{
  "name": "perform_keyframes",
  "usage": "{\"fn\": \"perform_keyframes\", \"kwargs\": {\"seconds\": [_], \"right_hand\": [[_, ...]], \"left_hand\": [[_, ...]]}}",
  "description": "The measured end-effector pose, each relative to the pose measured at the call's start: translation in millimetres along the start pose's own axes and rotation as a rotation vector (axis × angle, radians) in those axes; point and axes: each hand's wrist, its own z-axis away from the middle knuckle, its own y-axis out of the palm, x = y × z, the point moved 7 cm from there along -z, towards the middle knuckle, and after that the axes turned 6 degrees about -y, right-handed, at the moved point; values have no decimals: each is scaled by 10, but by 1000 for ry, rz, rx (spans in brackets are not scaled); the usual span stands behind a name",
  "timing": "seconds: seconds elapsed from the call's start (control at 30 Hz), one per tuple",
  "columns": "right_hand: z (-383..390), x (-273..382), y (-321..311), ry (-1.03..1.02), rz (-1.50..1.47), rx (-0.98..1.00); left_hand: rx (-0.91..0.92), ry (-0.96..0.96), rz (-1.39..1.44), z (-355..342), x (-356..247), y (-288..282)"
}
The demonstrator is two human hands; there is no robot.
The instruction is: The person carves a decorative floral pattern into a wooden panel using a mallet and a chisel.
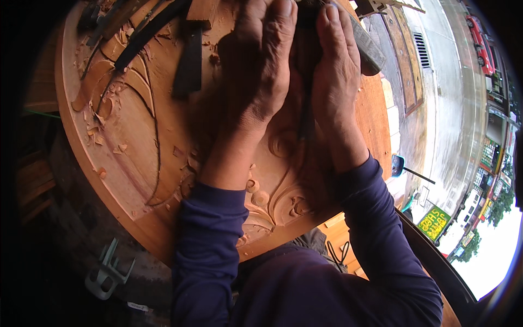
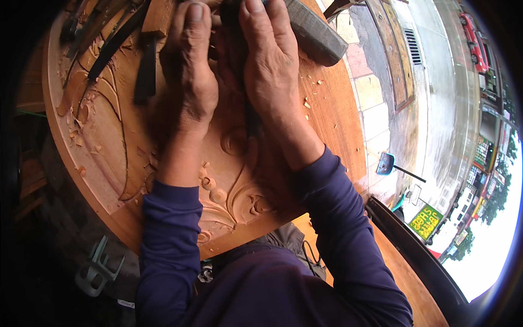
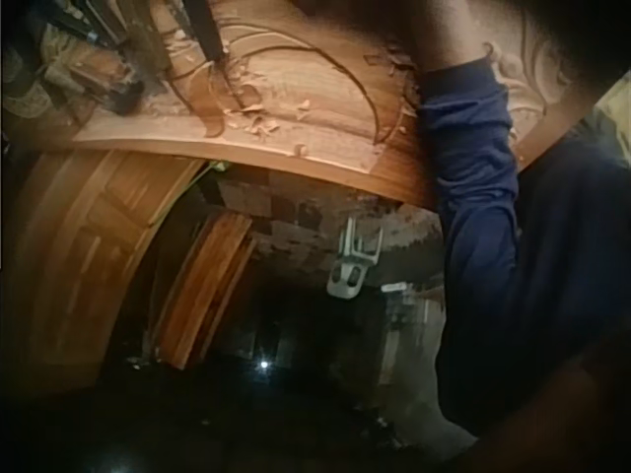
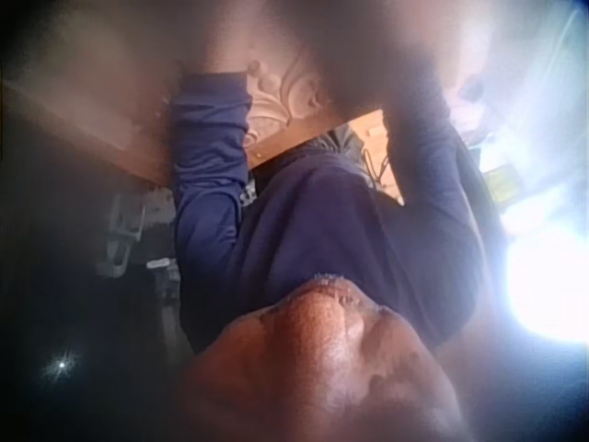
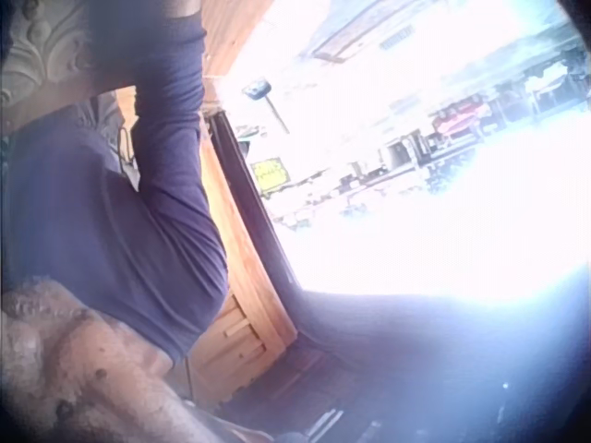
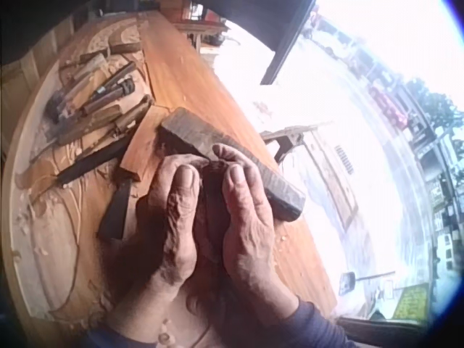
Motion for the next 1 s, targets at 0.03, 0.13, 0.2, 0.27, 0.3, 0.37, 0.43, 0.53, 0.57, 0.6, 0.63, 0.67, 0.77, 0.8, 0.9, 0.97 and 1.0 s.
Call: {"fn": "perform_keyframes", "kwargs": {"seconds": [0.03,0.13,0.2,0.27,0.3,0.37,0.43,0.53,0.57,0.6,0.63,0.67,0.77,0.8,0.9,0.97,1.0], "right_hand": [[-45,14,50,-18,-84,93],[38,-98,189,24,-252,160],[49,-94,228,2,-281,178],[78,-35,268,41,-343,231],[81,-52,280,40,-337,228],[83,-72,305,-24,-429,191],[93,-183,292,3,-449,198],[112,-259,172,52,-473,148],[118,-276,150,53,-472,146],[115,-274,116,27,-399,125],[111,-265,85,2,-325,103],[136,-248,73,3,-324,100],[219,-255,38,106,-355,-56],[234,-312,-17,67,-391,-91],[292,-398,-134,44,-431,-141],[310,-387,-149,33,-322,-136],[303,-320,-121,32,-324,-136]], "left_hand": [[-6,46,-29,-7,-144,-9],[-61,39,-90,30,-289,-76],[-104,-73,67,-9,-103,-109],[-71,-82,99,-23,-93,-161],[-31,-52,32,-15,-158,-94],[43,15,-95,15,-290,46],[-210,142,-88,-17,-175,69],[-41,310,57,-88,118,23],[8,290,91,-95,164,57],[57,266,125,-105,162,95],[105,242,158,-124,158,135],[109,176,158,-89,161,143],[134,107,195,-39,234,218],[174,57,213,-27,242,254],[223,142,243,-37,287,304],[249,117,255,-14,349,314],[263,83,260,-16,360,326]]}}
